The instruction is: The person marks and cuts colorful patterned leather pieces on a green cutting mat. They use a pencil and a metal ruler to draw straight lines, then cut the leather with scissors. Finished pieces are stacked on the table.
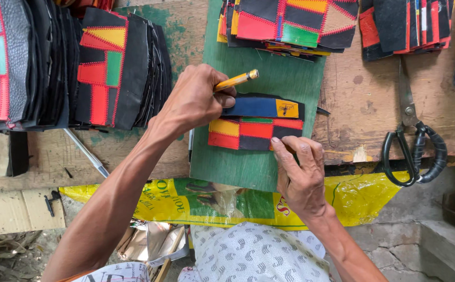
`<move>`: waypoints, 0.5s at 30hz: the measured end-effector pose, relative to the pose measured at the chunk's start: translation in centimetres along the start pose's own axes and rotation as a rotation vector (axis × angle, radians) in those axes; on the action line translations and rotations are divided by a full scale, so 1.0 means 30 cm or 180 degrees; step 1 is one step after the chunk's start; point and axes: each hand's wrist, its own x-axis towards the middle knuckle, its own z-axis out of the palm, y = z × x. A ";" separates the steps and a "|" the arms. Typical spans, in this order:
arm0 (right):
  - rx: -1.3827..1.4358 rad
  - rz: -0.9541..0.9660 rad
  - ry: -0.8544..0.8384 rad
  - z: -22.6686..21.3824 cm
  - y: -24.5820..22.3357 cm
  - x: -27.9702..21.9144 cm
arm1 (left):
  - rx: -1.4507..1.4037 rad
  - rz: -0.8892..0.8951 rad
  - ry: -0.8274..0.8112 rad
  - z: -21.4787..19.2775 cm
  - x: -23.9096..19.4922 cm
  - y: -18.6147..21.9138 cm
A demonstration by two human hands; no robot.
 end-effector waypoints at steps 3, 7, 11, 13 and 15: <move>-0.0042 0.0010 -0.0066 0.010 -0.011 -0.003 | 0.0062 0.0057 0.0018 0.005 0.004 -0.005; -0.0153 0.0085 -0.0122 0.025 -0.022 -0.011 | 0.0144 0.0173 0.0056 0.004 0.017 -0.008; -0.0236 0.0185 -0.0193 0.038 -0.023 -0.017 | 0.0146 0.0150 0.0011 0.004 0.025 -0.007; -0.0221 0.0201 -0.0227 0.043 -0.023 -0.017 | 0.0143 0.0142 -0.0012 0.002 0.026 -0.005; -0.0236 0.0225 -0.0249 0.046 -0.022 -0.015 | 0.0121 0.0200 -0.0014 0.001 0.025 -0.001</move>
